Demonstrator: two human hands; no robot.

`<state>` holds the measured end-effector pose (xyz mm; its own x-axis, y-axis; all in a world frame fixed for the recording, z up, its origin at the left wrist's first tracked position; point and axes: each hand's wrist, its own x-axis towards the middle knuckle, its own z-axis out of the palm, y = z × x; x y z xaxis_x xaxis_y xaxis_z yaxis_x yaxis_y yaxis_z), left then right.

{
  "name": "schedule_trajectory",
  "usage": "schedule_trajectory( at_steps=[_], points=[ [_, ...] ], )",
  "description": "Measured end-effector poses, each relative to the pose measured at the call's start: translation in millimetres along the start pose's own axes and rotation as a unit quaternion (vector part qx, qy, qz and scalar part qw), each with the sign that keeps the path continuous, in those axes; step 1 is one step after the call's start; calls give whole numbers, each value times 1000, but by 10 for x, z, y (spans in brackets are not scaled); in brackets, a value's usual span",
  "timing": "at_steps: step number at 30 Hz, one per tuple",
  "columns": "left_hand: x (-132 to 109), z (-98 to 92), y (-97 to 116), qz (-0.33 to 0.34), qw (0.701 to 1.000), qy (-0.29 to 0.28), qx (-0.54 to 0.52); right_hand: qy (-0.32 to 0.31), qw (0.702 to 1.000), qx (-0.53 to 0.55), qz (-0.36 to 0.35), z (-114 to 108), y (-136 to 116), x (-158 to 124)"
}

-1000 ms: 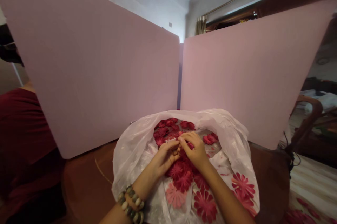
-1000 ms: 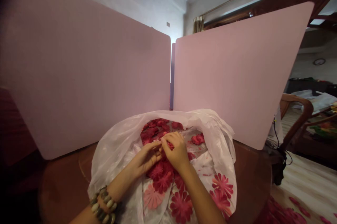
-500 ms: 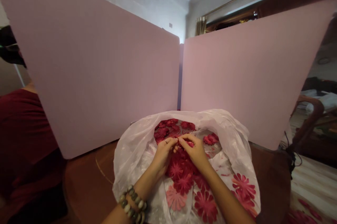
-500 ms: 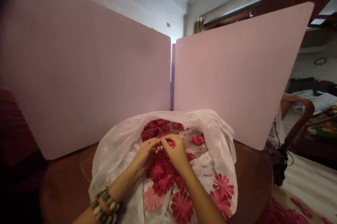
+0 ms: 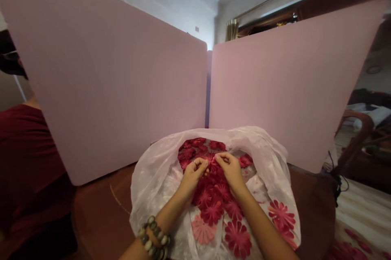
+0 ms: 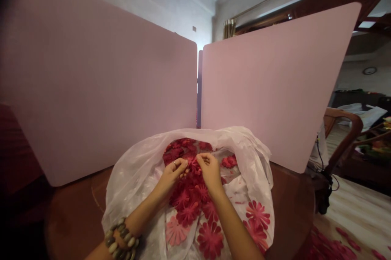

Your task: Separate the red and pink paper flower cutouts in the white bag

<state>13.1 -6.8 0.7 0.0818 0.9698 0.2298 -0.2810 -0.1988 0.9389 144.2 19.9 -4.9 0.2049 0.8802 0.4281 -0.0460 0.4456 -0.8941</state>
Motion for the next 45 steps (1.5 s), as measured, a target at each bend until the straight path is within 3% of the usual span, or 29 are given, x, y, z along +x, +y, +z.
schedule_trajectory(
  at_steps=[5,9,16,22,29,39,45],
  points=[
    [15,4,-14,-10,999,35,8,91,996,5,-1,-105,42,72],
    [44,-15,-50,-1,999,53,12,101,995,6,-4,-190,21,115],
    [28,-11,-5,20,999,29,6,111,992,-30,-44,-143,-39,91],
    [-35,29,64,23,1000,-14,15,49,992,-76,-89,-66,-164,-13],
    [-29,19,63,30,999,29,11,-123,990,-4,-75,24,-266,-96],
    [-19,22,56,27,999,20,0,-118,992,43,-17,26,-296,-108],
    [-20,23,53,-9,999,28,-45,-119,989,-11,-81,23,-279,-103]
  ],
)
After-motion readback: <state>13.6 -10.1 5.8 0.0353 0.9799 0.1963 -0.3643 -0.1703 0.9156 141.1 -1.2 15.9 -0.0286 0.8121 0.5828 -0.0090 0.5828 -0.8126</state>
